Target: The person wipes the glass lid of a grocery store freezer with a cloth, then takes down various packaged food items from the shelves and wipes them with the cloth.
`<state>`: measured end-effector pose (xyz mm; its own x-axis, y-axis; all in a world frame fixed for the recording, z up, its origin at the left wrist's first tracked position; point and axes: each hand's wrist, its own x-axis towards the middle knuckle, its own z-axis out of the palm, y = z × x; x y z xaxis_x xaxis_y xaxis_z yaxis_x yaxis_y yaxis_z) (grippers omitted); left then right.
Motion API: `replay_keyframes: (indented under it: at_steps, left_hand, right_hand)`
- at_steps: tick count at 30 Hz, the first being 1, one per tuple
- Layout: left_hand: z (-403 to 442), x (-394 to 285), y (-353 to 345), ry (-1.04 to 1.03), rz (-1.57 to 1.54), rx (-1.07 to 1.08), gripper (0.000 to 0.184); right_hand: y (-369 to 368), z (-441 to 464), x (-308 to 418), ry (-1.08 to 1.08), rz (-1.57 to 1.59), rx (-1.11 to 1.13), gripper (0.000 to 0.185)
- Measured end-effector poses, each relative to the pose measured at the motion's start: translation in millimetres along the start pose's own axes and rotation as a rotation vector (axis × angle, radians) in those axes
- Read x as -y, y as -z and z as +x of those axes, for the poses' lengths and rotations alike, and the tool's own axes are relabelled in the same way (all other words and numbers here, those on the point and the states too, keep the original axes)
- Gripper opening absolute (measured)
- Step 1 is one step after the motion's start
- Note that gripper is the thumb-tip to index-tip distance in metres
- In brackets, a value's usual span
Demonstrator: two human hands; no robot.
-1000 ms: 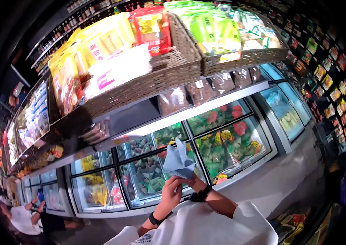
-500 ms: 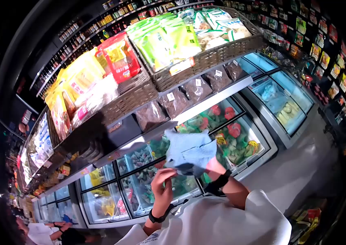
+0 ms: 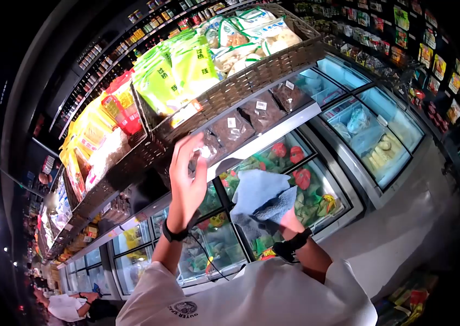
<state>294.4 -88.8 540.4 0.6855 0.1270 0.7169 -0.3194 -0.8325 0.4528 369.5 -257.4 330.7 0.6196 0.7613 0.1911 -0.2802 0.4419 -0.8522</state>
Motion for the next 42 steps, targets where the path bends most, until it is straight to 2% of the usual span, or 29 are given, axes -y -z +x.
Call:
replay_keyframes:
  at_steps: [2, 3, 4, 5, 6, 7, 9, 13, 14, 16, 18, 22, 24, 26, 27, 34, 40, 42]
  left_hand:
    - [55, 0, -17, -0.121, 0.074, 0.069, 0.041]
    - [81, 3, -29, -0.258, 0.063, 0.025, 0.038]
    - [111, 4, -37, -0.146, 0.082, 0.1, 0.036]
    - [141, 13, -45, -0.257, 0.067, 0.105, 0.035]
    - [168, 24, -55, -0.154, 0.149, 0.183, 0.036]
    - [198, 40, -63, -0.136, 0.237, 0.281, 0.04]
    - [234, 49, -71, -0.2, 0.474, 0.423, 0.045]
    - [291, 109, -116, -0.18, 0.67, 0.583, 0.051]
    - [299, 134, -126, -0.172, 0.714, 0.576, 0.046]
    - [308, 144, -141, -0.17, 0.754, 0.573, 0.042]
    - [311, 139, -151, -0.082, 0.834, 0.649, 0.042]
    - [320, 128, -160, -0.037, 0.952, 0.63, 0.047]
    - [325, 136, -167, -0.068, 1.027, 0.678, 0.045]
    - [326, 142, -172, -0.208, 1.136, 0.74, 0.036]
    - [324, 145, -169, -0.279, 1.125, 0.695, 0.03]
    - [324, 155, -161, -0.407, 1.131, 0.69, 0.023]
    - [320, 144, -134, -0.456, 1.052, 0.627, 0.022]
    - [324, 132, -106, -0.554, 1.008, 0.501, 0.023]
  right_hand:
    - [10, -3, 25, 0.01, 0.138, -0.012, 0.057]
    - [16, -5, 33, 0.021, 0.209, -0.036, 0.058]
    - [21, -8, 37, 0.032, 0.283, -0.068, 0.058]
    - [29, -14, 37, 0.04, 0.359, -0.112, 0.058]
    - [36, -20, 37, 0.051, 0.434, -0.16, 0.058]
    - [43, -28, 39, 0.054, 0.493, -0.202, 0.058]
    - [53, -43, 38, 0.061, 0.568, -0.262, 0.059]
    - [73, -71, 38, 0.072, 0.647, -0.374, 0.059]
    - [77, -77, 38, 0.073, 0.658, -0.396, 0.059]
    - [84, -88, 39, 0.073, 0.673, -0.434, 0.06]
    - [87, -97, 38, 0.069, 0.692, -0.462, 0.06]
    - [92, -107, 38, 0.074, 0.723, -0.496, 0.061]
    - [92, -110, 38, 0.076, 0.732, -0.506, 0.061]
    - [93, -110, 38, 0.083, 0.739, -0.502, 0.061]
    - [92, -112, 38, 0.089, 0.742, -0.504, 0.062]
    - [81, -110, 41, 0.133, 0.746, -0.489, 0.063]
    - [71, -110, 46, 0.158, 0.723, -0.482, 0.064]
    - [69, -110, 47, 0.166, 0.715, -0.487, 0.064]
